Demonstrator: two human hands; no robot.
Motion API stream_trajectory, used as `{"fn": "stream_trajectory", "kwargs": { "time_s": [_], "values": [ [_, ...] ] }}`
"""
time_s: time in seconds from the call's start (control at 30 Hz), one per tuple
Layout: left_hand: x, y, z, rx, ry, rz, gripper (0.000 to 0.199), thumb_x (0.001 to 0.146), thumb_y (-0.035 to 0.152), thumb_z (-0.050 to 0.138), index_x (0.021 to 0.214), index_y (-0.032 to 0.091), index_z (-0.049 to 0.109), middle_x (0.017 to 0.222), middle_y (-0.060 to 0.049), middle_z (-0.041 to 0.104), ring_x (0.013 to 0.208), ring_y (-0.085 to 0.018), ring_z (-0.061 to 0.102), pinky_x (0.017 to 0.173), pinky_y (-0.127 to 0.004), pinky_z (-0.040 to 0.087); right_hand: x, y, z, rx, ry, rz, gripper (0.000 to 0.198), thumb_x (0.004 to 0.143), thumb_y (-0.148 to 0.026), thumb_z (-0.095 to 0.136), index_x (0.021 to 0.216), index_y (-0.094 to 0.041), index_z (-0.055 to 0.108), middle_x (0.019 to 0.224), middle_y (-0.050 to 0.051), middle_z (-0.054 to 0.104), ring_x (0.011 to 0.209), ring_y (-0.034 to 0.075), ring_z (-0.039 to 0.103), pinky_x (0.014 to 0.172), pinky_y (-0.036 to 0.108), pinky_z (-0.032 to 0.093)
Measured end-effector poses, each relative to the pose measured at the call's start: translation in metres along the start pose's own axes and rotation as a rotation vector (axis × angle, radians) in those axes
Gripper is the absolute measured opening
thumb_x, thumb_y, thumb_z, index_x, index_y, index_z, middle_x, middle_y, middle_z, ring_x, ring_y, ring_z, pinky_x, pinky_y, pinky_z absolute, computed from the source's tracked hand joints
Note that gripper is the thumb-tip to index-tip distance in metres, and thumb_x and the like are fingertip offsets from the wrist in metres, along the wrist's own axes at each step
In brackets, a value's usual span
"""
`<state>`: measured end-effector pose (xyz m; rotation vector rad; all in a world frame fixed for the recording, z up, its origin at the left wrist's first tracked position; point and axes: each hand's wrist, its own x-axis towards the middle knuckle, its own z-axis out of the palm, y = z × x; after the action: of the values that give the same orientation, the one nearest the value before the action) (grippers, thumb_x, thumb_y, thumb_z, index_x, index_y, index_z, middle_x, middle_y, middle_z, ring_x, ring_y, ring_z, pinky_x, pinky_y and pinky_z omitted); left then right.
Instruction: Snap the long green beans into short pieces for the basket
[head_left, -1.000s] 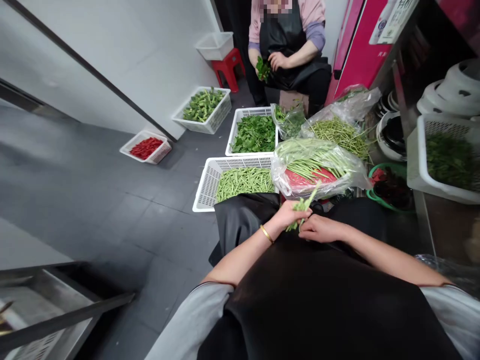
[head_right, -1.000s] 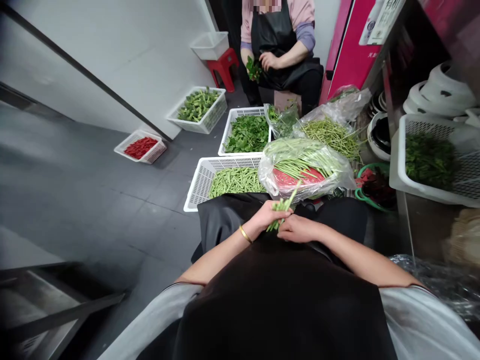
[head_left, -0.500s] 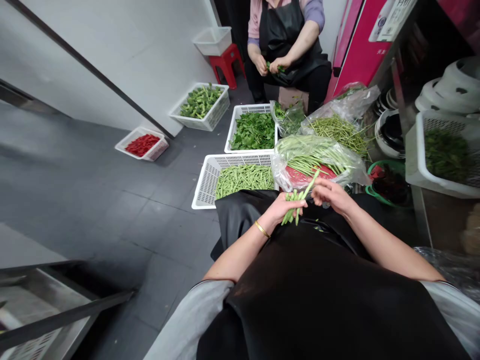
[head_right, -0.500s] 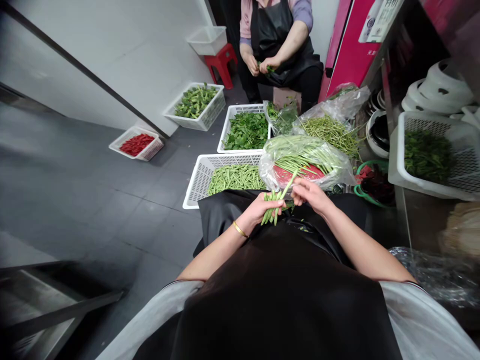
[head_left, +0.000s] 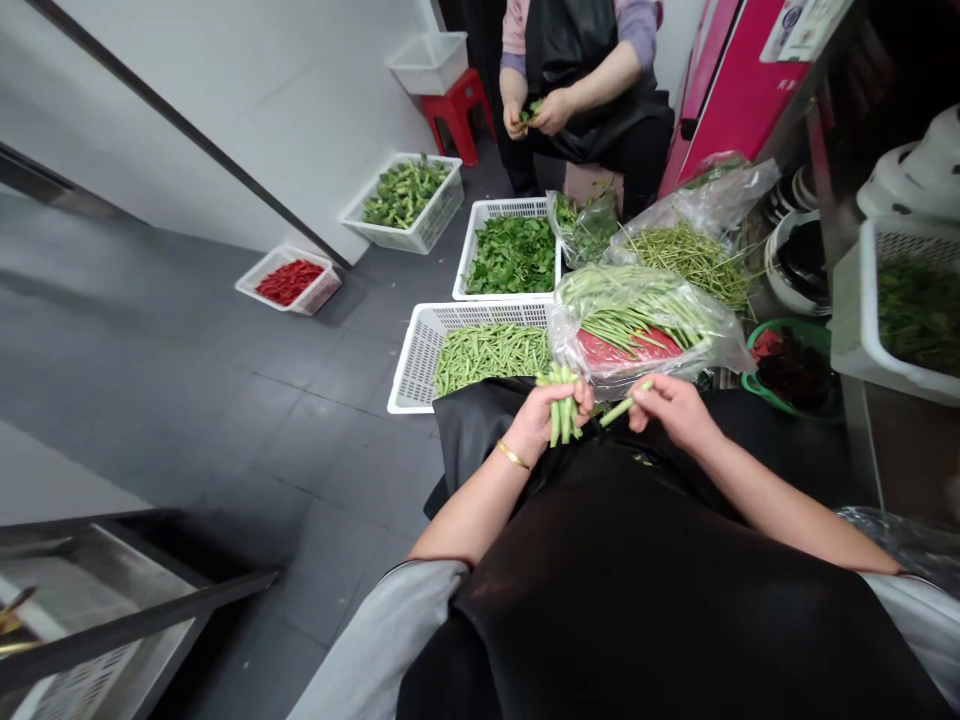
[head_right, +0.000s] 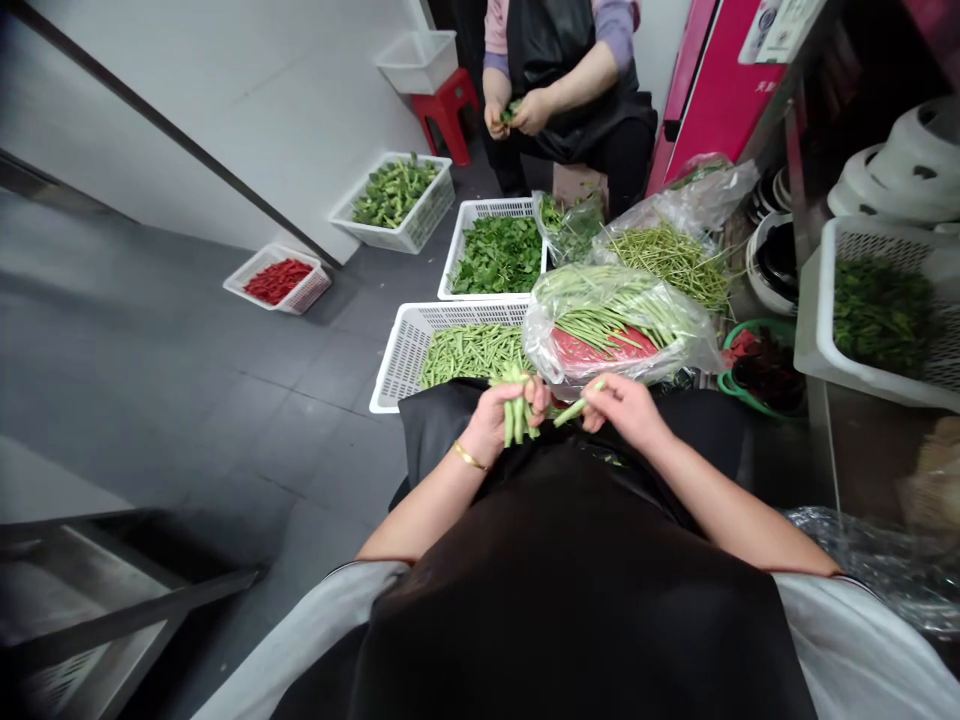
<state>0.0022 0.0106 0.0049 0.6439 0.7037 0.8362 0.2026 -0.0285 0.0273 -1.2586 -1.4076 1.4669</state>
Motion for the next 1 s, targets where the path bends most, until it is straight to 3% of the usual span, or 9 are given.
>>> {"fn": "stream_trajectory", "kwargs": {
  "time_s": [0.13, 0.27, 0.33, 0.47, 0.6, 0.7, 0.8, 0.9, 1.0],
  "values": [
    [0.0, 0.006, 0.009, 0.124, -0.023, -0.023, 0.034, 0.062, 0.035, 0.08, 0.075, 0.009, 0.062, 0.072, -0.009, 0.066, 0.062, -0.015, 0.063, 0.054, -0.024, 0.05, 0.013, 0.015, -0.002, 0.138, -0.069, 0.172, 0.037, 0.072, -0.051, 0.07, 0.072, -0.017, 0.058, 0.053, -0.002, 0.059, 0.039, 0.011, 0.051, 0.041, 0.024, 0.043],
    [0.005, -0.008, 0.012, 0.205, -0.036, -0.161, 0.045, 0.053, 0.034, 0.087, 0.079, 0.011, 0.058, 0.064, -0.005, 0.065, 0.048, -0.013, 0.059, 0.048, -0.023, 0.047, 0.014, 0.018, 0.003, -0.247, 0.005, -0.055, 0.03, 0.079, -0.047, 0.064, 0.076, -0.018, 0.06, 0.055, -0.003, 0.057, 0.047, 0.01, 0.051, 0.048, 0.022, 0.04],
    [0.005, -0.01, 0.009, 0.217, -0.073, -0.227, 0.047, 0.051, 0.033, 0.088, 0.079, 0.011, 0.058, 0.064, -0.006, 0.066, 0.044, -0.012, 0.057, 0.045, -0.022, 0.045, 0.013, 0.012, -0.005, -0.435, -0.043, -0.156, 0.024, 0.083, -0.043, 0.062, 0.081, -0.019, 0.062, 0.057, -0.004, 0.056, 0.05, 0.01, 0.051, 0.051, 0.022, 0.04],
    [0.005, -0.008, 0.004, 0.229, -0.173, -0.269, 0.043, 0.054, 0.032, 0.086, 0.081, 0.01, 0.061, 0.064, -0.008, 0.066, 0.042, -0.011, 0.056, 0.042, -0.02, 0.041, 0.015, -0.001, -0.028, -0.608, -0.257, -0.284, 0.027, 0.095, -0.036, 0.043, 0.081, -0.02, 0.059, 0.062, 0.0, 0.059, 0.057, 0.012, 0.055, 0.06, 0.024, 0.043],
    [0.006, -0.007, 0.005, 0.269, -0.211, -0.248, 0.04, 0.057, 0.035, 0.085, 0.08, 0.01, 0.064, 0.064, -0.007, 0.067, 0.045, -0.012, 0.057, 0.044, -0.021, 0.043, 0.01, -0.001, -0.021, -0.673, -0.242, -0.401, 0.032, 0.096, -0.039, 0.038, 0.075, -0.02, 0.053, 0.07, 0.005, 0.059, 0.063, 0.015, 0.054, 0.062, 0.027, 0.044],
    [0.006, -0.007, 0.004, 0.343, -0.323, -0.277, 0.039, 0.054, 0.033, 0.086, 0.077, 0.01, 0.065, 0.067, -0.008, 0.067, 0.056, -0.017, 0.064, 0.052, -0.025, 0.049, 0.005, 0.012, -0.007, -0.322, -0.38, -0.189, 0.034, 0.096, -0.045, 0.035, 0.075, -0.021, 0.047, 0.058, -0.002, 0.05, 0.049, 0.012, 0.049, 0.051, 0.025, 0.045],
    [0.007, -0.007, -0.003, 0.279, -0.357, -0.247, 0.039, 0.053, 0.035, 0.087, 0.075, 0.01, 0.065, 0.068, -0.009, 0.067, 0.059, -0.019, 0.065, 0.054, -0.028, 0.051, 0.009, 0.034, -0.016, 0.03, -0.349, 0.101, 0.039, 0.093, -0.055, 0.035, 0.074, -0.022, 0.042, 0.048, -0.008, 0.038, 0.038, 0.01, 0.04, 0.042, 0.025, 0.044],
    [0.014, -0.009, -0.014, 0.037, -0.219, -0.121, 0.048, 0.053, 0.038, 0.086, 0.088, 0.013, 0.065, 0.066, -0.005, 0.063, 0.054, -0.014, 0.059, 0.055, -0.028, 0.05, 0.032, 0.053, -0.05, -0.201, -0.421, 0.301, 0.04, 0.082, -0.057, 0.053, 0.069, -0.02, 0.048, 0.046, -0.007, 0.044, 0.037, 0.01, 0.044, 0.042, 0.023, 0.043],
    [0.024, -0.015, -0.021, -0.147, -0.082, -0.069, 0.053, 0.05, 0.033, 0.085, 0.094, 0.014, 0.062, 0.067, 0.0, 0.057, 0.057, -0.011, 0.055, 0.062, -0.031, 0.051, 0.075, 0.062, -0.082, -0.686, -0.369, 0.29, 0.029, 0.08, -0.046, 0.061, 0.078, -0.017, 0.062, 0.063, 0.001, 0.065, 0.051, 0.012, 0.058, 0.051, 0.023, 0.044]
  ]
}}
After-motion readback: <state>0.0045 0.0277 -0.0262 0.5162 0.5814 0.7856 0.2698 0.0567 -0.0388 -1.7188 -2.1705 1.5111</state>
